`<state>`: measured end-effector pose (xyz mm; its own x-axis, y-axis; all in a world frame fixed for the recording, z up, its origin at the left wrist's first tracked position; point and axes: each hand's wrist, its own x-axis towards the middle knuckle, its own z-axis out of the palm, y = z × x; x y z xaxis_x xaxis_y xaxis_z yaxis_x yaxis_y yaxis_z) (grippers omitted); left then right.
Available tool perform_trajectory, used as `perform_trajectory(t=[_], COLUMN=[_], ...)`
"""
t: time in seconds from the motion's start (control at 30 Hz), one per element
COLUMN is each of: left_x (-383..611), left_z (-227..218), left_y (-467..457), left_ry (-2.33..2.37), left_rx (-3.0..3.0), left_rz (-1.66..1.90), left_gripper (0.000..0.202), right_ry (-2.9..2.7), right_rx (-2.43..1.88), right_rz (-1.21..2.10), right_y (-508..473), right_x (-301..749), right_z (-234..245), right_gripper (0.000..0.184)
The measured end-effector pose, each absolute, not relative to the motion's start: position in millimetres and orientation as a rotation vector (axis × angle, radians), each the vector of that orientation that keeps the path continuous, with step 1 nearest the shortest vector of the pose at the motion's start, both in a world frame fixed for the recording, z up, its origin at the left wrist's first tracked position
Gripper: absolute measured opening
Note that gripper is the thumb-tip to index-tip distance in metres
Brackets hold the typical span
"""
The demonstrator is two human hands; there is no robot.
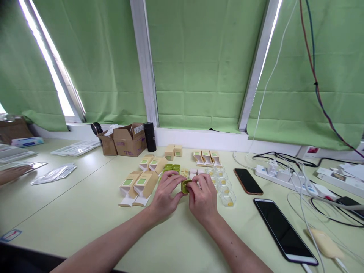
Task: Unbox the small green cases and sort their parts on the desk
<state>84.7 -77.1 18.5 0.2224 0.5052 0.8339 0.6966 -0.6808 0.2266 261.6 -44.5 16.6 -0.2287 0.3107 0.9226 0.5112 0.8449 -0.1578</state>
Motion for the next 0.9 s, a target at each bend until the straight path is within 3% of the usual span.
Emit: perform_trajectory(t=[0.9], left_x=[83.6], left_z=[20.2], left_y=[-77.7], left_ry=[-1.265], left_rx=[-2.198], left_rz=[-1.383], left_gripper=[0.043], right_ry=[-1.849], right_rx=[-0.605], right_rz=[-0.210], right_y=[-46.0], right_x=[259.8], right_z=[18.3], right_gripper=[0.017])
